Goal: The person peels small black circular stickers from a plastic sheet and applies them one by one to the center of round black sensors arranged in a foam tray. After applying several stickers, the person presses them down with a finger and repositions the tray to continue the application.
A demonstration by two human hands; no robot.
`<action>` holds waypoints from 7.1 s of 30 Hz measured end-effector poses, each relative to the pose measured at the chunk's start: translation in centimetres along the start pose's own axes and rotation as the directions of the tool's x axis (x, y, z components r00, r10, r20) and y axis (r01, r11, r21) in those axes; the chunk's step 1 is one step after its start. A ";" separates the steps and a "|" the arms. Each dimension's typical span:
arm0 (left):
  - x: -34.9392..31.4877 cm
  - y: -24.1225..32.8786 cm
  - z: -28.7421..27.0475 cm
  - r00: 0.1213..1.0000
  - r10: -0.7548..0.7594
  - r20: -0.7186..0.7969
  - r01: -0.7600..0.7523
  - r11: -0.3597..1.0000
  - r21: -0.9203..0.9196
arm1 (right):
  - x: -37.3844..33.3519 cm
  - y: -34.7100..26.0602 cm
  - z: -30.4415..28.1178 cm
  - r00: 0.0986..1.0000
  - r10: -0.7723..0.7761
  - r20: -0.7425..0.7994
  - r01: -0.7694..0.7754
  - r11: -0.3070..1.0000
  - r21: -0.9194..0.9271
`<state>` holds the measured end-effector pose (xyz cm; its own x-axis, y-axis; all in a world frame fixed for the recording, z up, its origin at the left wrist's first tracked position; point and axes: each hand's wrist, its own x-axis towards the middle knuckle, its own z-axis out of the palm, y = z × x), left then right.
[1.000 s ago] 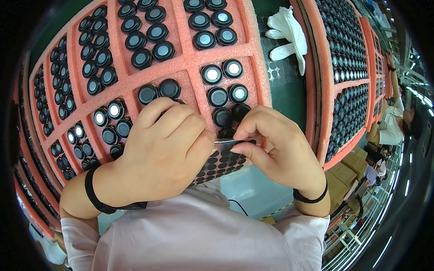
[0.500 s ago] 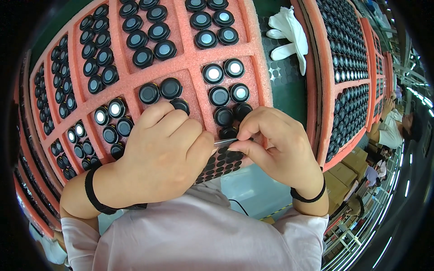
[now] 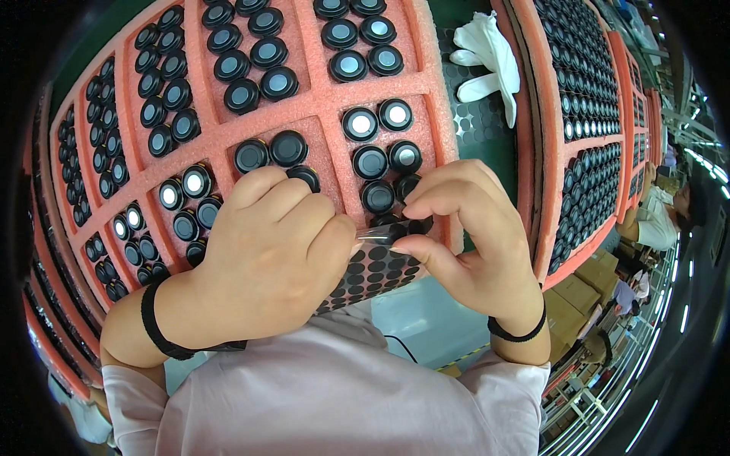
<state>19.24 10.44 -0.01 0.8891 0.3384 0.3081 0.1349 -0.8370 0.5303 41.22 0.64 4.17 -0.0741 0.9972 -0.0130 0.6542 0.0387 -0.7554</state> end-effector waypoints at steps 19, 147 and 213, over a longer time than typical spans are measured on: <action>0.2 -0.1 -0.4 0.997 -0.044 0.063 0.050 0.994 -0.100 | 0.6 0.1 0.6 0.993 -0.079 0.083 0.071 0.993 0.093; 0.6 -2.1 1.1 0.999 -0.032 0.025 0.031 0.999 0.033 | 7.8 3.0 1.4 0.997 0.073 0.013 -0.070 0.981 -0.181; 2.2 -0.2 -1.2 0.991 -0.063 0.115 0.072 0.995 -0.072 | 5.5 2.1 -1.1 0.977 0.201 -0.067 -0.198 0.979 0.042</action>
<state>20.66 11.94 1.52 0.9234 0.3385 0.1809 0.1663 -0.7776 0.6064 42.99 6.32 3.26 0.1095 0.9867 -0.1201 0.6240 -0.1623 -0.7644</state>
